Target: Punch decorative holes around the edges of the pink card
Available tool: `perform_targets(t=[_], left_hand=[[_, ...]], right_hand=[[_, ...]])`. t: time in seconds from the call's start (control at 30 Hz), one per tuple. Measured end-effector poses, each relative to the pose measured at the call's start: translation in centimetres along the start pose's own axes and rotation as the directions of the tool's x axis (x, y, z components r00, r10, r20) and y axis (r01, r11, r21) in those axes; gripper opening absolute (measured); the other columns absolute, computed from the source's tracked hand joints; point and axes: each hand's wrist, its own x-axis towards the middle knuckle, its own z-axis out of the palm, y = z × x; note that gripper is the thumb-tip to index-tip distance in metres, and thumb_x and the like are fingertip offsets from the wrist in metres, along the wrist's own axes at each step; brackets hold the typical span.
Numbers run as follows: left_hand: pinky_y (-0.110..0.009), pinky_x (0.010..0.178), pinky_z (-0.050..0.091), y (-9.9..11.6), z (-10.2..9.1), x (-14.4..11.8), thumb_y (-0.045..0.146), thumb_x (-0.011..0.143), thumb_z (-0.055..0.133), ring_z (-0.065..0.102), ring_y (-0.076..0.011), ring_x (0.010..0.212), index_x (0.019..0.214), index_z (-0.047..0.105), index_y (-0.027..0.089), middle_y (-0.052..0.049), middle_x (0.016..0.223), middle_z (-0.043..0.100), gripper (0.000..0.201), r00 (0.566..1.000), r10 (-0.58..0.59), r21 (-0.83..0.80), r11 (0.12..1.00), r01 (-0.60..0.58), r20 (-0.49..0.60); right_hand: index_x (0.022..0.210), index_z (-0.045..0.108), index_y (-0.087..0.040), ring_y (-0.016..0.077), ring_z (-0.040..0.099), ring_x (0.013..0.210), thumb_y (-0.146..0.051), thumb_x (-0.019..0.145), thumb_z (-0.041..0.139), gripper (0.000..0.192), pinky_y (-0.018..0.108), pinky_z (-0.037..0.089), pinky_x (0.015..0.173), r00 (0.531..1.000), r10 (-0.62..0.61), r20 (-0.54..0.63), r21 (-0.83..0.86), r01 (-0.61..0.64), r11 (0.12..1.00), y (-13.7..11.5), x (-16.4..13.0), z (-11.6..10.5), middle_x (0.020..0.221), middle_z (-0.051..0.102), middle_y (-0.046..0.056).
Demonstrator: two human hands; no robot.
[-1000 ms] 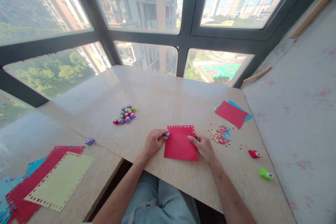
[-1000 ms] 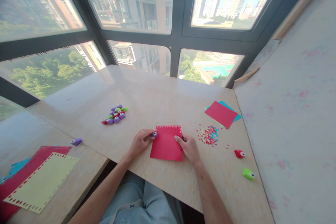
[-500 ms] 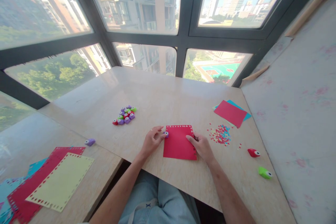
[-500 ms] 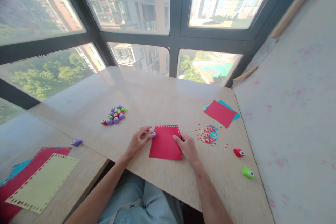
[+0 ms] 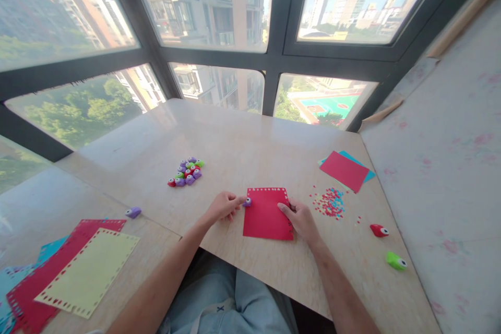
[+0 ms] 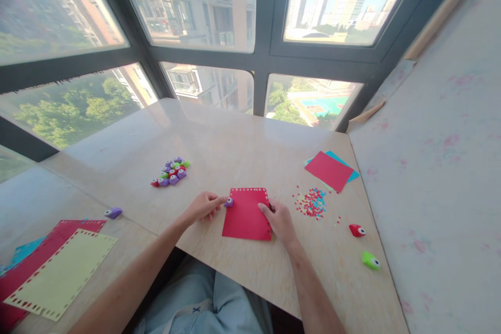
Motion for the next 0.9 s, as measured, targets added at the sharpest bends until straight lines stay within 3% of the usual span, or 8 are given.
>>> perform_targets(t=[0.27,0.57,0.9], left_hand=[[-0.021,0.036,0.033,1.4,-0.6,1.2,0.072,0.069,0.06,0.053,-0.0128,0.038,0.058,0.057,0.015,-0.002,0.046,0.056,0.058,0.989,-0.053,0.018,0.999,0.051,0.14],[-0.02,0.037,0.034,1.3,-1.0,1.7,0.067,0.068,0.064,0.054,-0.0123,0.038,0.057,0.057,0.015,-0.002,0.047,0.057,0.053,0.982,-0.044,0.014,0.999,0.042,0.183],[-0.02,0.036,0.033,1.2,-0.8,1.8,0.06,0.067,0.068,0.054,-0.0124,0.038,0.056,0.052,0.017,-0.001,0.045,0.056,0.047,0.985,-0.015,-0.029,0.999,0.02,0.171]], right_hand=[[0.068,0.055,-0.018,0.0143,0.048,0.058,-0.056,0.082,0.056,0.041,0.021,0.034,0.049,1.0,0.002,0.012,-0.012,-0.002,1.0,0.2,0.0,0.1,0.06,0.052,0.0],[0.081,0.065,-0.016,0.0182,0.058,0.066,-0.051,0.084,0.055,0.037,0.023,0.041,0.054,0.999,0.008,0.051,0.042,-0.011,0.999,0.2,0.0,0.1,0.071,0.065,0.004],[0.074,0.061,-0.017,0.015,0.051,0.059,-0.051,0.086,0.052,0.037,0.022,0.036,0.051,0.999,-0.001,0.038,-0.021,0.001,1.0,0.4,0.0,0.1,0.064,0.058,0.001]])
